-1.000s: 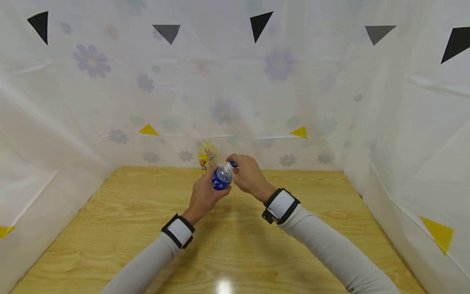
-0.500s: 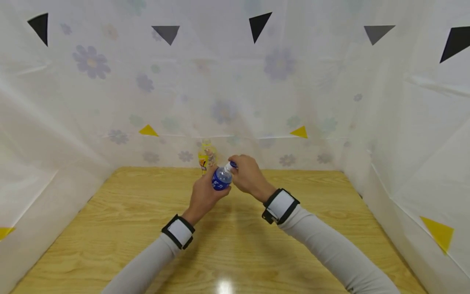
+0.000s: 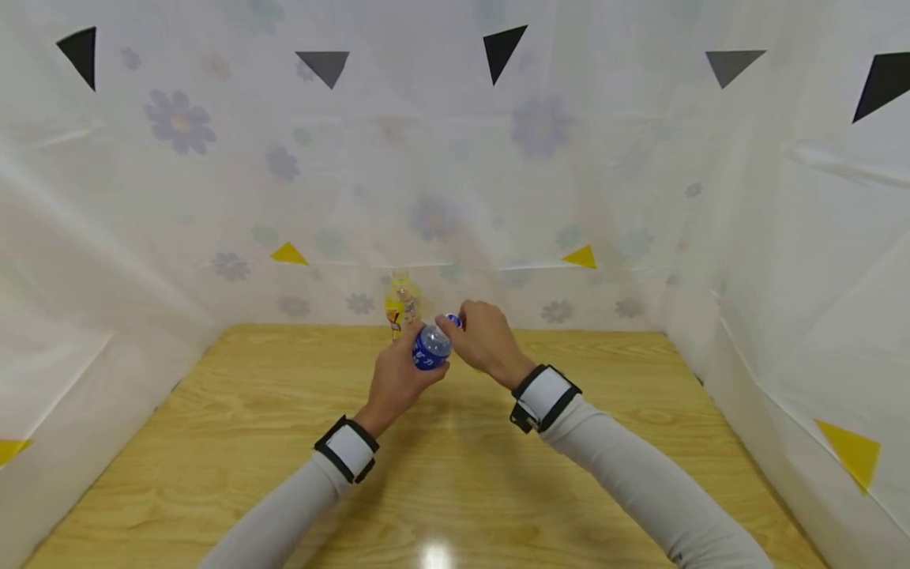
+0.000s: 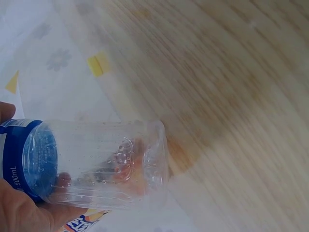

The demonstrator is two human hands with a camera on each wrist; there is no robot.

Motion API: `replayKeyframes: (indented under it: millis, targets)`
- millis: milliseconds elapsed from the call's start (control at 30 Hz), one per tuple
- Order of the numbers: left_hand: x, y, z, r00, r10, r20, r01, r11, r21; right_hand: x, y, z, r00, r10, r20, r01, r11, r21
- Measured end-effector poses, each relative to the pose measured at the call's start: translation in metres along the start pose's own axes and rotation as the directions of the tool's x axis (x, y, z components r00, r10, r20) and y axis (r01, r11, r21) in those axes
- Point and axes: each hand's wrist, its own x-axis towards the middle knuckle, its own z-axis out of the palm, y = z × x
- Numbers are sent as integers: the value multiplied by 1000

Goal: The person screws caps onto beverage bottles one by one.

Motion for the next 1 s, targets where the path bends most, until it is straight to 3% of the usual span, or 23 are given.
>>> replayKeyframes:
  millis: [600, 867, 1000]
  targets:
    - [1, 1, 2, 1000, -3, 2, 3, 1000, 6, 0, 2, 0, 1000, -3, -12, 3, 1000, -28]
    - [0, 1, 1, 1000, -19, 21, 19, 1000, -9, -5, -5, -3, 994, 85, 67, -85, 996, -1]
    - [1, 1, 2, 999, -28, 21, 28, 1000, 3, -6, -8, -5, 998, 37, 59, -37, 999, -4]
